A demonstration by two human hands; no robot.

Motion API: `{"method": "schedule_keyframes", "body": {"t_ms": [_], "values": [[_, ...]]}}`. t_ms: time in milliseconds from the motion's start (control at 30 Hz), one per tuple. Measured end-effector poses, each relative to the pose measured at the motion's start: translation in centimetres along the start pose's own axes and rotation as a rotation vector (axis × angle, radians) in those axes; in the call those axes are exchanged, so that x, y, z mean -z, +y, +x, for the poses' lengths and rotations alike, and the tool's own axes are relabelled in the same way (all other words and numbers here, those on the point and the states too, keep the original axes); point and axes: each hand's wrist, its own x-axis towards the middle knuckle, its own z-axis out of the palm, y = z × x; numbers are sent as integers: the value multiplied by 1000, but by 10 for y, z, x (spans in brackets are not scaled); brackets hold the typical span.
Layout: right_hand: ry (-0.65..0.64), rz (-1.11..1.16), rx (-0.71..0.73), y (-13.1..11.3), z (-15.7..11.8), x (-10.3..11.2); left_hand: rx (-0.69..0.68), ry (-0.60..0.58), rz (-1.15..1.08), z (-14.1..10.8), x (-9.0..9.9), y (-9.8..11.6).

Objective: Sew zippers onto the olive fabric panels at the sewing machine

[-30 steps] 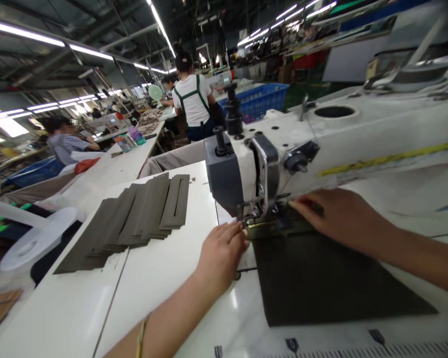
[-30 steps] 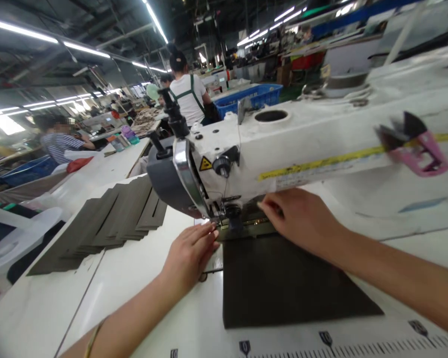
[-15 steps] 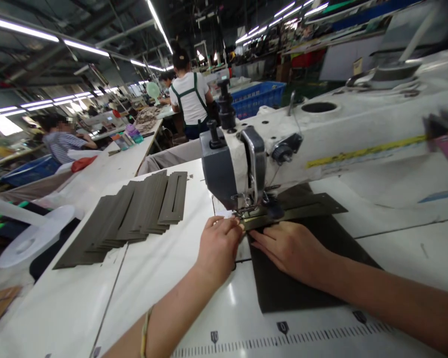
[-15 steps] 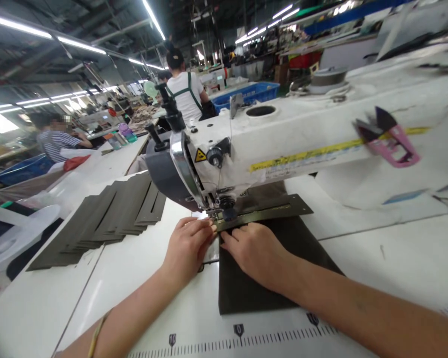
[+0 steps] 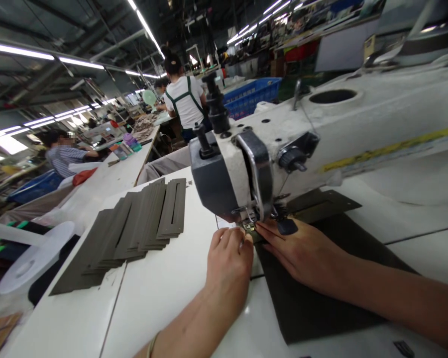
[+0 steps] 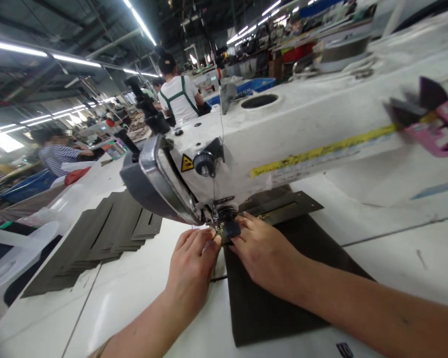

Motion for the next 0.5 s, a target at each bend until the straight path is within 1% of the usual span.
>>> {"method": "schedule_keyframes", "body": {"t_ms": [133,267,433,500], "values": [[26,0,-18,0,5,2,-41,30,-23,3,0,-4],[56,-15,-16,-1,9,3,-37,45,-23,5,-1,-7],[56,-32,-28,0,9,0,-55,61,-23,6,-5,-10],[37,-29,-25,1,9,-1,-51,69,-18,7,-6,-12]]}}
